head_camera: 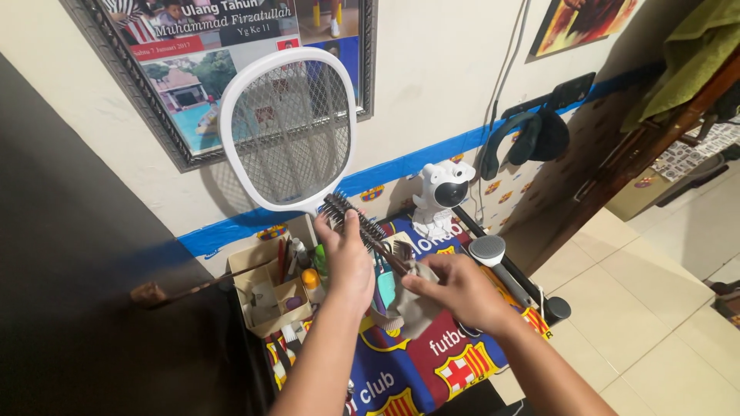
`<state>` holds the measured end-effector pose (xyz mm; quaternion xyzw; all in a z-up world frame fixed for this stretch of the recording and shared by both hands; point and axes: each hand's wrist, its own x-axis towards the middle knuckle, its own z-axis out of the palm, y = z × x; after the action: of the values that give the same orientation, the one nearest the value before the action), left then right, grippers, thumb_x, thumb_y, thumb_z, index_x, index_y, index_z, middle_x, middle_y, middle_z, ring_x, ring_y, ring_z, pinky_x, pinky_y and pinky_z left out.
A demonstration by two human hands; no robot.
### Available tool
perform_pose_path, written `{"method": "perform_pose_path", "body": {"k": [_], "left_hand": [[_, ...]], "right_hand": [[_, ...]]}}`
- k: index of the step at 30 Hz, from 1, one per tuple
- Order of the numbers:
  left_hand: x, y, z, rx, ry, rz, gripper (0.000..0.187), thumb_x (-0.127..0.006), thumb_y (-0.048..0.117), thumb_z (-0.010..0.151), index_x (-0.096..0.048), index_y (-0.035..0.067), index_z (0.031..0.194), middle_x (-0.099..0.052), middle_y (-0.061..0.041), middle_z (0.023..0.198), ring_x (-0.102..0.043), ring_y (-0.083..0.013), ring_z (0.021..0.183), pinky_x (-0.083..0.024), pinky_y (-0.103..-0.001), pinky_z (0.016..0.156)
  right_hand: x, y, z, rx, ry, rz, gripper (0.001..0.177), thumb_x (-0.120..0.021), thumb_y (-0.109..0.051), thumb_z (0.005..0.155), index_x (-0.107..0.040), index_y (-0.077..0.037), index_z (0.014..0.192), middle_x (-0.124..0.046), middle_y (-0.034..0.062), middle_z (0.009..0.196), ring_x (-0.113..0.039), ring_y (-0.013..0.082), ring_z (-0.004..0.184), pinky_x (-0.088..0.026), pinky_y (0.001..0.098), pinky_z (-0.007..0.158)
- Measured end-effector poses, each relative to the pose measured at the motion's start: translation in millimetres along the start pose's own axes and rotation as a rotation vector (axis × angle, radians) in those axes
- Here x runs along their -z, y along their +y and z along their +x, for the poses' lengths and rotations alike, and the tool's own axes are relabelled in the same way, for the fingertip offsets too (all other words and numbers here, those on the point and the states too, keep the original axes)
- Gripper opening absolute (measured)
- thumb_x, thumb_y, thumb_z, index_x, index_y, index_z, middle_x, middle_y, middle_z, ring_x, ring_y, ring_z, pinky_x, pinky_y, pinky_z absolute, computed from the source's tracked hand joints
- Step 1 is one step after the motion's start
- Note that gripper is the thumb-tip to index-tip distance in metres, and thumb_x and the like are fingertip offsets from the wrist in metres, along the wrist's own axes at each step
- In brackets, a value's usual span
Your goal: Organizing hair accessories and cleaning a pair of scissors with a cloth.
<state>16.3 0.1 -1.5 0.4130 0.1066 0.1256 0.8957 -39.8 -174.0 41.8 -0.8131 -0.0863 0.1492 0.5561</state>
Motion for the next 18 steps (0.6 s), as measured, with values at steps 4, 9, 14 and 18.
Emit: {"method": "perform_pose_path", "body": {"k": [4,9,14,18], "left_hand": [[-19.0,7.7,-18.7,-0.029,0.108,0.181,0.047,-0.051,0.023,0.101,-0.03,0.015,0.143,-0.058,-0.013,0.125,-0.058,-0.0223,0.112,-0.047,-0.04,0.098],[-27.1,-13.1,-35.7,-0.102,0.209,0.438,0.048,-0.049,0.02,0.106,-0.023,0.012,0.146,-0.042,-0.016,0.143,-0.05,-0.0226,0.128,-0.04,-0.04,0.105],[-23.1,-11.2,-25.5,0.035,0.21,0.26,0.045,-0.049,0.019,0.103,-0.03,0.012,0.143,-0.048,-0.018,0.144,-0.053,-0.0253,0.126,-0.042,-0.041,0.106],[-11.9,-11.0,-8.2,0.179,0.232,0.111,0.05,-0.051,0.017,0.103,-0.026,0.019,0.146,-0.047,-0.009,0.14,-0.053,-0.0194,0.122,-0.042,-0.039,0.106]], "right_hand": [[-17.4,-10.4,2.3,0.104,0.151,-0.252,0.024,-0.075,-0.027,0.088,-0.075,-0.002,0.085,-0.071,0.0042,0.061,-0.062,0.0078,0.053,-0.051,0.0304,0.052],[-32.1,17.7,17.8,0.455,0.421,-0.51,0.019,-0.077,-0.008,0.076,-0.061,0.002,0.077,-0.063,0.0176,0.068,-0.062,0.0336,0.06,-0.051,0.0392,0.057],[-39.0,13.2,3.7,0.579,0.47,-0.566,0.019,-0.076,-0.008,0.079,-0.059,-0.001,0.075,-0.063,0.0155,0.071,-0.063,0.0347,0.065,-0.051,0.0428,0.061],[-31.3,7.5,-14.3,0.604,0.393,-0.488,0.013,-0.076,-0.012,0.084,-0.067,-0.003,0.084,-0.067,0.0138,0.077,-0.066,0.03,0.069,-0.054,0.0386,0.063]]}}
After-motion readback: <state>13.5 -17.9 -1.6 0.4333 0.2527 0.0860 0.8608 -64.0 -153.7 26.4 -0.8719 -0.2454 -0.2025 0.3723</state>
